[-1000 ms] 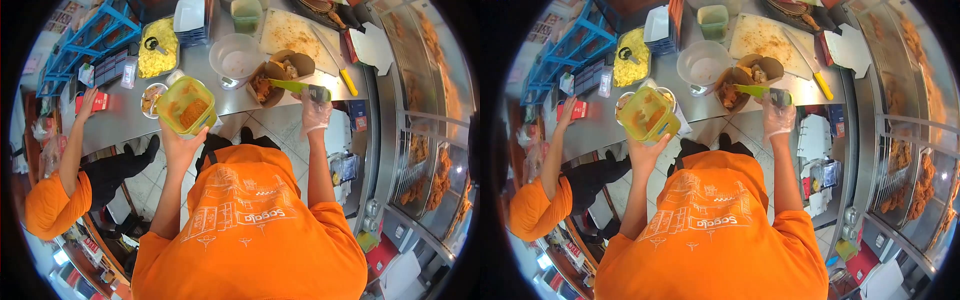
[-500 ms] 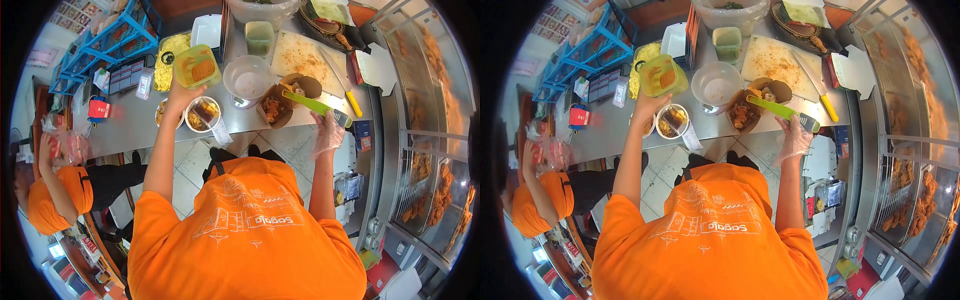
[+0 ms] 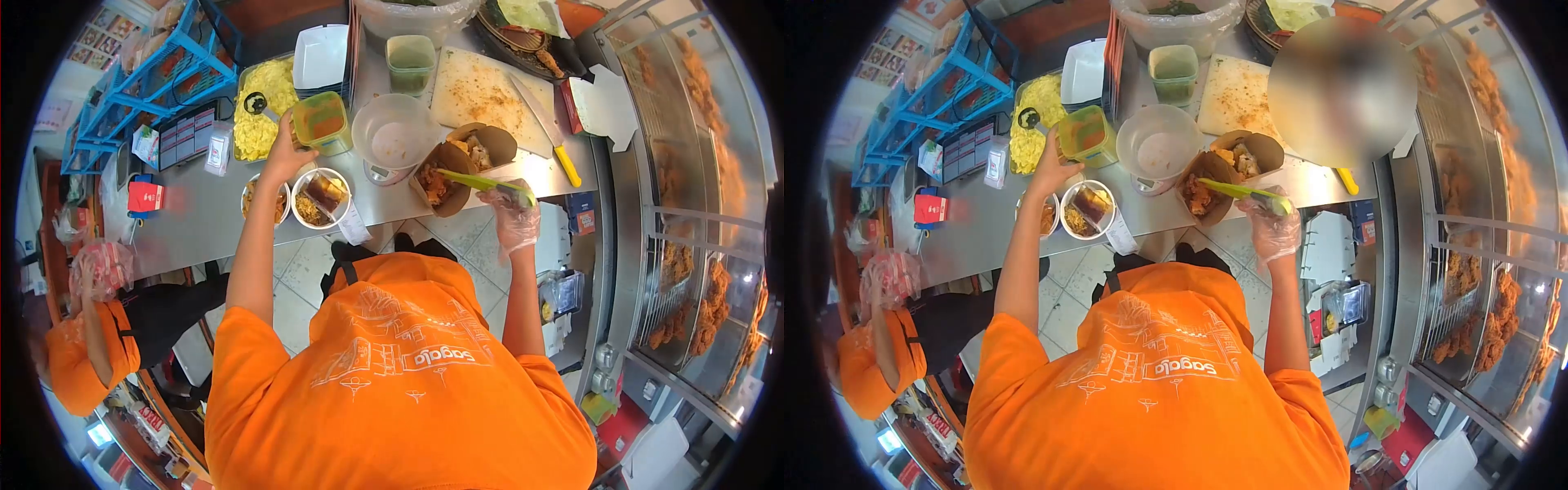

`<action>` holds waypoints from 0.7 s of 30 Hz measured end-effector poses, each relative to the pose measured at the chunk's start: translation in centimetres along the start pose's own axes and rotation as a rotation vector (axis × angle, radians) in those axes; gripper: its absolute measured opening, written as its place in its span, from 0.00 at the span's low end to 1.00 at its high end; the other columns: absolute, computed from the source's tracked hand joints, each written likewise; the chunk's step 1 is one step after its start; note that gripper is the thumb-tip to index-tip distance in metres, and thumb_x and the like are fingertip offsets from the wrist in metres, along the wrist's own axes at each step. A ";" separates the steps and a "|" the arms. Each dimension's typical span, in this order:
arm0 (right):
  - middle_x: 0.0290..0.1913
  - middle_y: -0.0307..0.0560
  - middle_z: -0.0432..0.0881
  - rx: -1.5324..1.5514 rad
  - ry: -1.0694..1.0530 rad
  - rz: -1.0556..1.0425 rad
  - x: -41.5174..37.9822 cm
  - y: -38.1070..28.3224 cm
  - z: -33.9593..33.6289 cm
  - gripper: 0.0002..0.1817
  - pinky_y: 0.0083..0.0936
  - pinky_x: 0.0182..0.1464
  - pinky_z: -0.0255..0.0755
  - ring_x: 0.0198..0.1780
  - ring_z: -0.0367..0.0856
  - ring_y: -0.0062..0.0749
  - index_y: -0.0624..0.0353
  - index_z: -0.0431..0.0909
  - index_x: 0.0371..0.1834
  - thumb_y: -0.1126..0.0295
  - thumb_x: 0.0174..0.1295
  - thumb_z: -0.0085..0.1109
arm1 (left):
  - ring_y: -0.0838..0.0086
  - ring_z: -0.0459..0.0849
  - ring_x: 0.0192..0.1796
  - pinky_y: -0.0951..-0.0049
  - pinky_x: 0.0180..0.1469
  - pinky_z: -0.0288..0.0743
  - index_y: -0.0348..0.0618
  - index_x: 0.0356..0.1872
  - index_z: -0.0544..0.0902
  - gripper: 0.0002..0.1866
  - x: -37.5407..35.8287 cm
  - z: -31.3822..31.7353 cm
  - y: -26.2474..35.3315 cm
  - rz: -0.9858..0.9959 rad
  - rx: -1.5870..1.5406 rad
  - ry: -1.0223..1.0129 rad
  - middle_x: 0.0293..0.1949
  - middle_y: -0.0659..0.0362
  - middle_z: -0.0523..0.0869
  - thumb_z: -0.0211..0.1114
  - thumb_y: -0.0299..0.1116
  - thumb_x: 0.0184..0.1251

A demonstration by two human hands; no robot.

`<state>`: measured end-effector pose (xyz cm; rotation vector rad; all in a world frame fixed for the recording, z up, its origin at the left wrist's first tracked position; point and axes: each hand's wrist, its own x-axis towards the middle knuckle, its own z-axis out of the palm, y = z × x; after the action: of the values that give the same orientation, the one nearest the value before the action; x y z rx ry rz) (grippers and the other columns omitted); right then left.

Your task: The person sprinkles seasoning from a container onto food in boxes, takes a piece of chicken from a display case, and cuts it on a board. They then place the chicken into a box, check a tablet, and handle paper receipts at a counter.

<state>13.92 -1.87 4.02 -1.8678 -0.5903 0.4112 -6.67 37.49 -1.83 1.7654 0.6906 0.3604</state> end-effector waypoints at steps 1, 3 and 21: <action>0.35 0.44 0.87 0.182 0.045 0.054 0.1 -0.7 0.2 0.06 0.23 0.45 0.78 0.39 0.86 0.27 0.62 0.78 0.40 0.80 0.62 0.64 | 0.64 0.73 0.67 0.66 0.67 0.72 0.47 0.77 0.49 0.54 -0.6 -0.4 0.3 -0.005 -0.008 0.008 0.69 0.50 0.68 0.71 0.13 0.51; 0.34 0.42 0.87 0.258 0.153 0.064 0.1 -1.7 0.3 0.04 0.22 0.43 0.78 0.37 0.86 0.25 0.62 0.79 0.39 0.78 0.63 0.63 | 0.65 0.78 0.60 0.67 0.61 0.76 0.53 0.77 0.53 0.50 -2.2 -1.6 0.8 -0.051 0.010 0.061 0.70 0.48 0.68 0.69 0.15 0.55; 0.29 0.45 0.82 0.889 -0.675 0.628 5.1 -10.5 16.3 0.31 0.26 0.15 0.61 0.17 0.68 0.29 0.57 0.81 0.39 0.38 0.74 0.42 | 0.58 0.84 0.41 0.66 0.47 0.77 0.40 0.43 0.81 0.14 -34.9 3.3 -14.6 -0.535 0.168 1.050 0.40 0.50 0.85 0.53 0.15 0.59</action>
<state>7.19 16.56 7.96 -0.9720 -0.1537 1.4817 -35.91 15.99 -13.03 1.3709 1.9245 0.8794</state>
